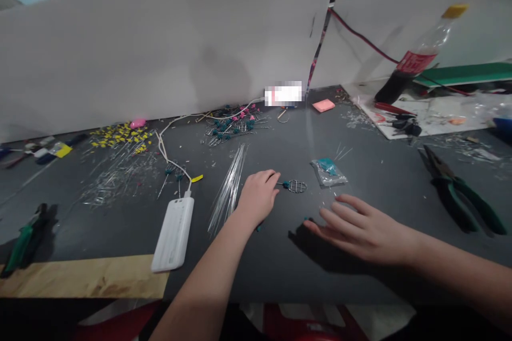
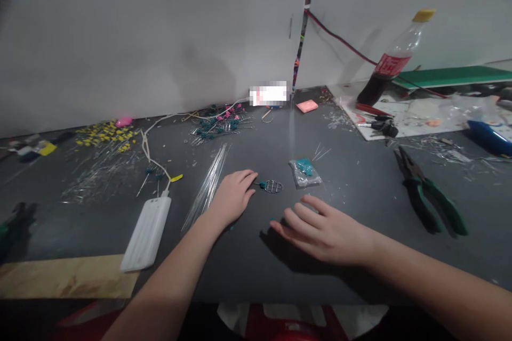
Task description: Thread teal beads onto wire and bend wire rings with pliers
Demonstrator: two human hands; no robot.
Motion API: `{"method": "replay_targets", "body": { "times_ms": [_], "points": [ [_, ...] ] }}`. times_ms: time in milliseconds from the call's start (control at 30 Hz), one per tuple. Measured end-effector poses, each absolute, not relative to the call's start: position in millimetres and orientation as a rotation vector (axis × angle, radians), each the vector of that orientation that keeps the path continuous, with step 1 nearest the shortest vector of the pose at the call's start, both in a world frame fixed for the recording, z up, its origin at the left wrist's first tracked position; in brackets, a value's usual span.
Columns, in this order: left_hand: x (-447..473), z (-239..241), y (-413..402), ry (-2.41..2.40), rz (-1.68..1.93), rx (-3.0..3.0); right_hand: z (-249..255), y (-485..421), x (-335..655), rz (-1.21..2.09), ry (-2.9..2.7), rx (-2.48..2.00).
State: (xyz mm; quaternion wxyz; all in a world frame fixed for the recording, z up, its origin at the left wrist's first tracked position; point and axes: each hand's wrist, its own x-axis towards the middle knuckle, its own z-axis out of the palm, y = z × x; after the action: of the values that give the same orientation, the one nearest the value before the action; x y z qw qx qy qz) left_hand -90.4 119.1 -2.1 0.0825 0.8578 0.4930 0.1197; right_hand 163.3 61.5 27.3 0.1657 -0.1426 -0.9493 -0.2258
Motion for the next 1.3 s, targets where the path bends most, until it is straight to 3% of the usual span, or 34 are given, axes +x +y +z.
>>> {"method": "replay_targets", "body": {
  "times_ms": [233, 433, 567, 900, 1300],
  "points": [
    [-82.6, -8.4, 114.0, 1.524, 0.399, 2.473, 38.0, 77.0, 169.2, -0.757, -2.701, -0.358],
    [-76.6, 7.0, 102.6, 1.561, 0.648, 2.263, 58.3, 81.8, 163.6, -0.854, -2.623, -0.372],
    [-67.1, 20.6, 87.6, 1.373, 0.942, 1.913, 71.6, 79.2, 158.1, -0.829, -2.537, -0.426],
    [-50.1, 14.6, 56.4, 0.964, 1.061, 1.223, 85.7, 63.1, 149.2, -0.788, -2.478, -0.531],
    [-53.9, 22.5, 46.0, 0.930, 1.167, 1.409, 82.5, 52.8, 139.2, -0.612, -2.533, -0.622]
  ]
}}
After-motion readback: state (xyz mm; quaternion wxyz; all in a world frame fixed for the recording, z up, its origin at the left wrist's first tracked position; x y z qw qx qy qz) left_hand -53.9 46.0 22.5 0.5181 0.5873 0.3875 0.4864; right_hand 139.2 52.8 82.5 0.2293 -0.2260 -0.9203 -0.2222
